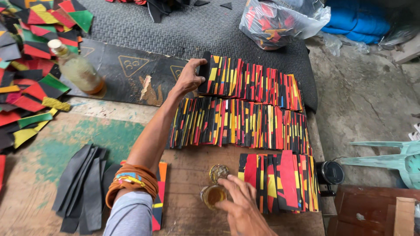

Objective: The person assembles small rectangular pouches by hand, applying adhesive from a small jar to black leather pieces and attaching them to colorful patterned leather pieces. The person repeatedly picks, aligns, and presses the pieces together, then stacks the finished pouches on the table.

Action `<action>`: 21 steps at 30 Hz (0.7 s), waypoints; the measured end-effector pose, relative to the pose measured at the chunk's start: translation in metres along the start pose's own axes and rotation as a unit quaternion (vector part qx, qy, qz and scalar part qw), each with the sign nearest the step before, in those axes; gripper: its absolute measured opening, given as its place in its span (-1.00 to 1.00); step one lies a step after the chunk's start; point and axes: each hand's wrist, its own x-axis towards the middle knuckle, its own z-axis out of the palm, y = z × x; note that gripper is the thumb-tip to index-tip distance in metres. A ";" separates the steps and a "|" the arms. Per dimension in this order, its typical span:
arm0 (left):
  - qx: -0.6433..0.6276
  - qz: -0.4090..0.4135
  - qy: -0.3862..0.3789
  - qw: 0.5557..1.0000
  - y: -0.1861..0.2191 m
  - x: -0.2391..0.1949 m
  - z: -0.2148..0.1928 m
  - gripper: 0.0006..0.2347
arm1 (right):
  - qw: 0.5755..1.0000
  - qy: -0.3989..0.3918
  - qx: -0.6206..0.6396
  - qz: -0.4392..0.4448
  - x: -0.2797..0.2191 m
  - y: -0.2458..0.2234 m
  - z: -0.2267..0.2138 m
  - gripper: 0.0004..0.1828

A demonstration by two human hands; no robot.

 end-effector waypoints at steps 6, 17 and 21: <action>-0.030 0.006 -0.028 0.999 -0.043 0.024 0.024 -0.45 | 1.000 -0.009 0.003 0.010 -0.003 0.016 0.014 -0.54; 0.298 -0.034 -0.037 0.953 0.016 0.020 0.029 -0.45 | 0.997 -0.032 0.065 0.037 0.006 0.009 0.003 -0.60; 0.199 0.127 0.068 0.969 0.051 -0.019 -0.007 -0.51 | 0.998 0.016 0.062 0.021 0.004 0.003 -0.002 -0.59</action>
